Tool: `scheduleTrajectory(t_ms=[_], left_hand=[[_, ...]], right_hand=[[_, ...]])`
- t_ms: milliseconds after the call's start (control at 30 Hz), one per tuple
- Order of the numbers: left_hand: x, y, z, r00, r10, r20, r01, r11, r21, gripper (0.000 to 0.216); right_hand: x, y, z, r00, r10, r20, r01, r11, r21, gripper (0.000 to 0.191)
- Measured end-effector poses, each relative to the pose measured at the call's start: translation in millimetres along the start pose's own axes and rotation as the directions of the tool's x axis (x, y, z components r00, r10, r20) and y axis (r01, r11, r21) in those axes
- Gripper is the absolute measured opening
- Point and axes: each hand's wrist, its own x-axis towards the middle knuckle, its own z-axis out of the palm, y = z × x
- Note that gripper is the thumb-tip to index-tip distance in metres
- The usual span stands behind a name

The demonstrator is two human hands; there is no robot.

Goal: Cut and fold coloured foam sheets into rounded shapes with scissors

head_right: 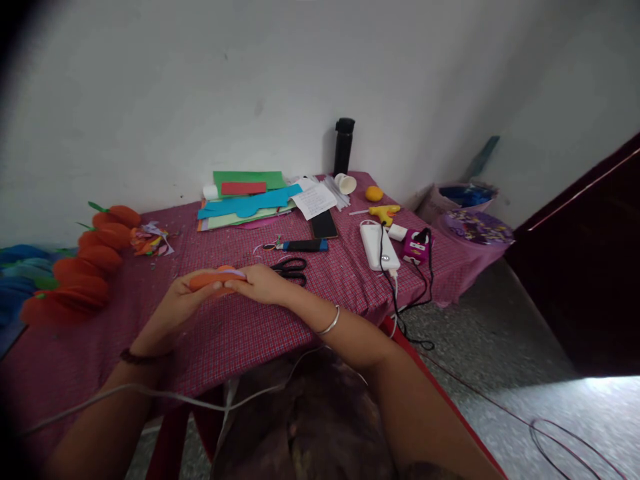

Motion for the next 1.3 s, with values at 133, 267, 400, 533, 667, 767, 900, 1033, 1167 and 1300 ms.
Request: scheduleTrajectory(t_ms=[133,267,400,533,667,767,900,1033,1167,1300], left_hand=[[-1.0,4.7,4.6,0.998,0.007,-0.057,-0.007,1.000,-0.006,0.018],[-1.5,7.5,6.4,0.989,0.020,-0.149,-0.017,1.000,0.023,0.018],[-1.3,7.3,5.8,0.979,0.107,-0.173,-0.079,0.984,0.161,0.016],[2.9,1.9,9.0,0.965,0.262,-0.029,-0.223,0.869,0.442,0.011],[5.9,-3.9,13.3,0.955,0.291,0.064,-0.282,0.810,0.514,0.010],[2.9,-1.6,12.5,0.949,0.314,0.012,-0.272,0.804,0.529,0.010],[-1.9,4.6,8.8,0.952,0.285,-0.108,-0.193,0.839,0.508,0.012],[0.6,2.6,9.2,0.973,0.217,-0.076,-0.154,0.860,0.487,0.013],[6.7,-4.3,11.7,0.984,0.178,-0.001,-0.156,0.866,0.476,0.015],[9.3,-7.9,12.4,0.987,0.155,0.047,-0.159,0.863,0.479,0.018]], right_hand=[[1.3,0.4,0.3,1.000,-0.004,0.028,0.005,0.999,-0.036,0.026],[1.7,2.3,1.3,0.998,-0.049,0.029,0.051,0.996,-0.071,0.025],[1.8,4.7,-0.3,0.995,-0.096,-0.005,0.094,0.984,-0.148,0.026],[1.5,10.1,-1.0,0.996,-0.088,-0.033,0.076,0.961,-0.267,0.017],[0.1,14.4,1.9,0.998,-0.057,0.013,0.058,0.949,-0.310,0.016],[0.2,14.2,3.3,0.998,-0.050,0.030,0.057,0.947,-0.316,0.018],[1.2,12.0,3.0,0.997,-0.052,0.049,0.065,0.947,-0.314,0.019],[1.3,11.6,1.5,0.998,-0.054,0.017,0.056,0.949,-0.311,0.018],[1.0,12.6,1.6,0.999,-0.042,-0.001,0.039,0.949,-0.313,0.016],[0.8,12.2,3.1,0.999,-0.031,0.036,0.042,0.945,-0.325,0.012]])
